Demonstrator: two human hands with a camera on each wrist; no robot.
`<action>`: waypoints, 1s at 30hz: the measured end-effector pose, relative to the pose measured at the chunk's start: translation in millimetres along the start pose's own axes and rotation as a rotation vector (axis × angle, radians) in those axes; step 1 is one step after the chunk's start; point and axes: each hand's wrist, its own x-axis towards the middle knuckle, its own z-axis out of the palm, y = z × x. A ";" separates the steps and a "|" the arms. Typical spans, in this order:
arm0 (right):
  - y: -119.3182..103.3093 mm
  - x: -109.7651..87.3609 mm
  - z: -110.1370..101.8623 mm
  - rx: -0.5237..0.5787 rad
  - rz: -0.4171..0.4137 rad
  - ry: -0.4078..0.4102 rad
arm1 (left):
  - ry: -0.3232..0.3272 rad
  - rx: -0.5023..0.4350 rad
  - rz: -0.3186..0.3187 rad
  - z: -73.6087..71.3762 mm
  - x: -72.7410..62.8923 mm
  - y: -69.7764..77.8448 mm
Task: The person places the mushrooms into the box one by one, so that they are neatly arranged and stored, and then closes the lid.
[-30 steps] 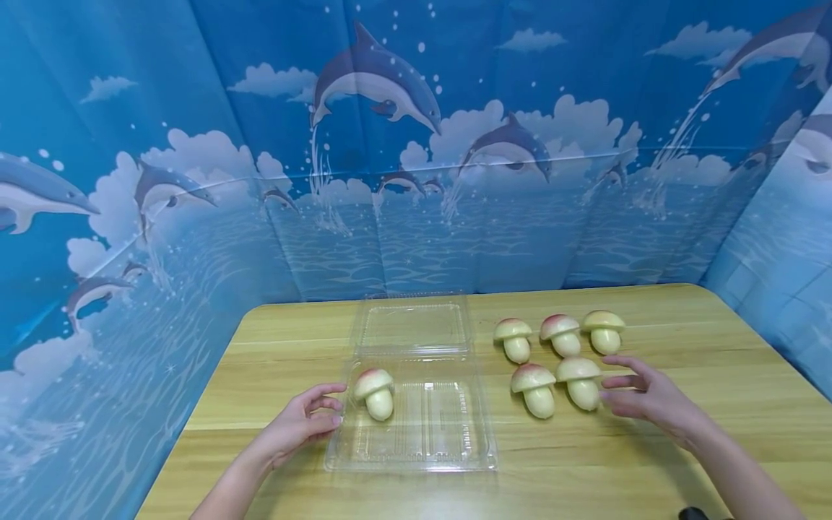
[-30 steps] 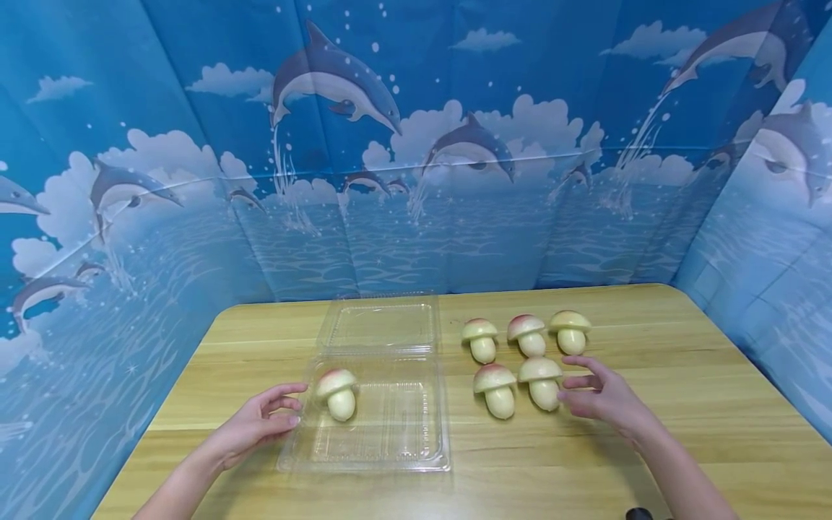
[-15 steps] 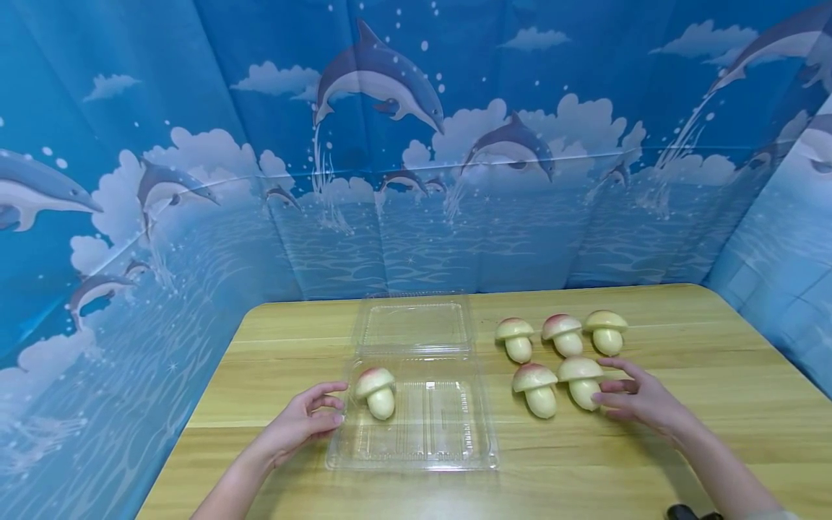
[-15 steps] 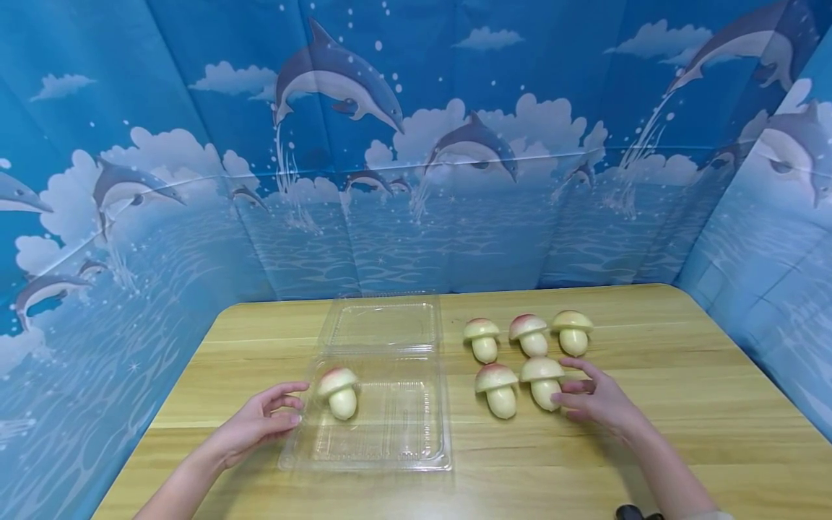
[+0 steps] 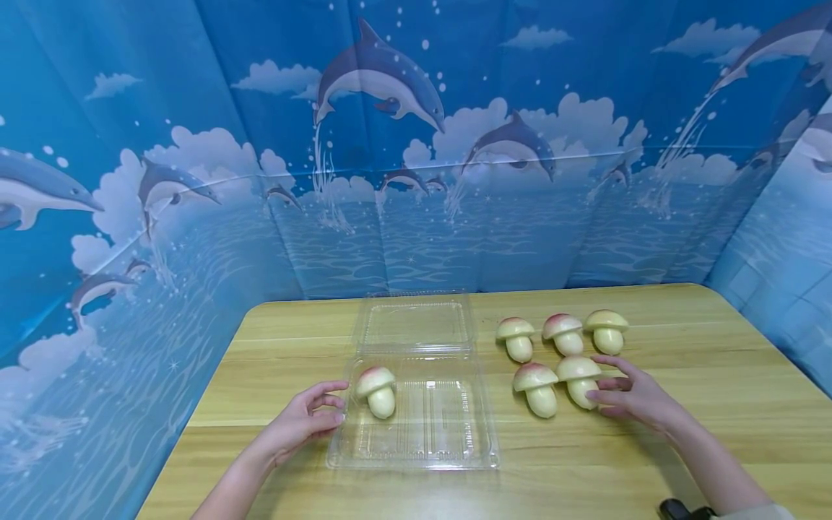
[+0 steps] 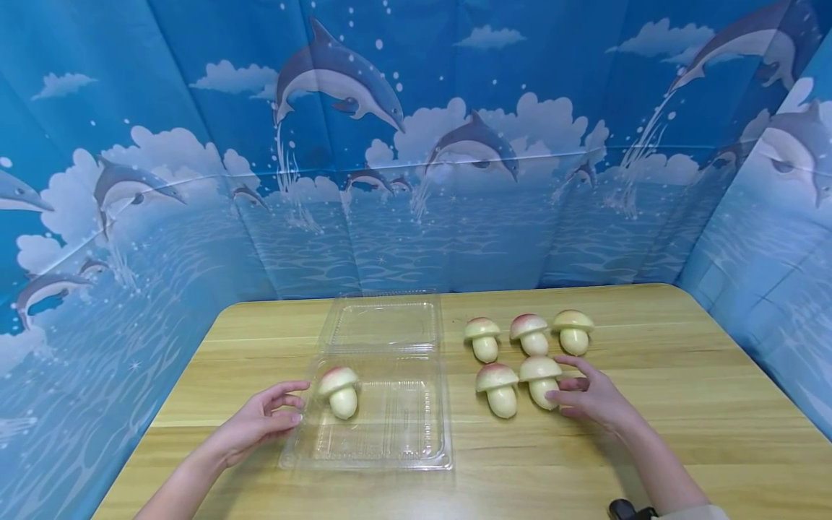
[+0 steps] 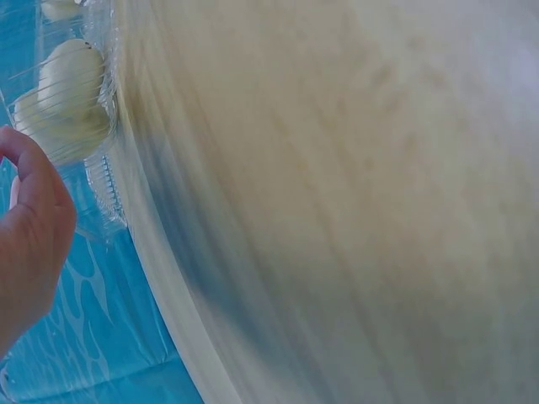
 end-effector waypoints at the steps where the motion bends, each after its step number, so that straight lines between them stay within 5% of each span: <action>1: -0.2 0.1 0.0 0.003 0.000 -0.003 | 0.000 -0.001 0.000 0.1 0.0 0.0; 30: 5.3 -1.4 -2.4 0.105 -0.007 -0.045 | 0.012 -0.002 -0.001 0.4 0.7 -1.0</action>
